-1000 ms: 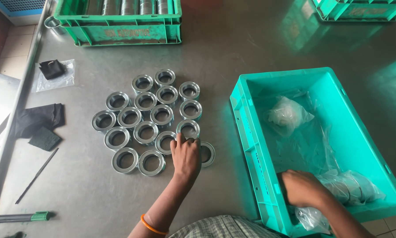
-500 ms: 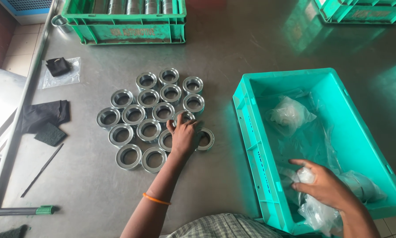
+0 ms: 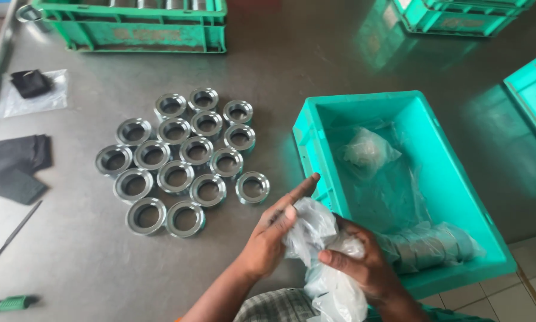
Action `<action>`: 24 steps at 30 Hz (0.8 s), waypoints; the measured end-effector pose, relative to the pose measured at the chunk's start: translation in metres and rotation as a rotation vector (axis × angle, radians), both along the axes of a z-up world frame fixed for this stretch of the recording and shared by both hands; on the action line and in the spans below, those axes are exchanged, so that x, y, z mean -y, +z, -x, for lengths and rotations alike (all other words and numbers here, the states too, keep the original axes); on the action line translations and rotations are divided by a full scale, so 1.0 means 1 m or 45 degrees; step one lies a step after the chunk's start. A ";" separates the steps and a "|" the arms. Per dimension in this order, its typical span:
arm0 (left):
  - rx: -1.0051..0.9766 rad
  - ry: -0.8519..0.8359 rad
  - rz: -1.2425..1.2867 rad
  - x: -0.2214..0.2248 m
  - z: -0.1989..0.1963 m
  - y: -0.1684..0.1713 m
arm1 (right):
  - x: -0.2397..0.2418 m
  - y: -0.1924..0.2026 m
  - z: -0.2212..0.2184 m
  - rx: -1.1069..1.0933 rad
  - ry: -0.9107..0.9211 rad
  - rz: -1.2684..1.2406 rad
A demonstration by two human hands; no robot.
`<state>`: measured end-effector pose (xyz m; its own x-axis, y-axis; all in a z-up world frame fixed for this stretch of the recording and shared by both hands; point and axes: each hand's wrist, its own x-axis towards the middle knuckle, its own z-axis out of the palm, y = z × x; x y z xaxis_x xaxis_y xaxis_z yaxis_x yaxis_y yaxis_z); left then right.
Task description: Taking metal rings from a plastic crate, wiping them with a plastic sheet, and arranging them on a table for inspection.
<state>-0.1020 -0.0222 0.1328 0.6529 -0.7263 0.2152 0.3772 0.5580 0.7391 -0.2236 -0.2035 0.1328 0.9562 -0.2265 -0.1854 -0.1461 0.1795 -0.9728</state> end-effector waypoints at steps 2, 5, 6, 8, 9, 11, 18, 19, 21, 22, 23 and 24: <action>0.123 -0.116 -0.145 -0.020 -0.006 0.002 | -0.004 -0.017 -0.003 -0.063 0.175 -0.062; -0.226 -0.346 0.014 -0.034 -0.011 -0.016 | -0.004 -0.017 -0.013 -0.096 0.363 -0.192; -0.231 -0.328 0.013 -0.034 -0.008 -0.019 | -0.006 -0.022 -0.015 -0.102 0.381 -0.196; -0.633 -0.402 0.305 -0.027 -0.002 -0.026 | -0.006 -0.029 -0.016 -0.182 0.438 -0.193; -0.633 -0.399 0.318 -0.025 -0.001 -0.032 | -0.009 -0.023 -0.021 -0.187 0.442 -0.182; -0.927 -0.328 0.388 -0.022 0.003 -0.044 | -0.016 -0.012 -0.030 -0.220 0.430 -0.067; -1.129 -0.128 0.256 -0.010 0.011 -0.101 | -0.013 -0.025 -0.043 -0.003 0.443 0.620; -1.216 -0.101 0.169 -0.010 0.011 -0.092 | -0.015 -0.023 -0.043 -0.010 0.359 0.790; -1.305 -0.078 0.078 -0.008 0.012 -0.086 | -0.016 -0.022 -0.039 -0.025 0.268 0.957; -1.249 -0.060 0.075 -0.007 0.012 -0.088 | -0.014 -0.024 -0.035 -0.039 0.148 1.036; -1.191 -0.042 0.073 -0.006 0.013 -0.090 | -0.011 -0.025 -0.030 -0.053 0.027 1.114; -1.194 -0.046 0.070 -0.006 0.012 -0.086 | -0.014 -0.011 -0.029 -0.057 0.024 1.112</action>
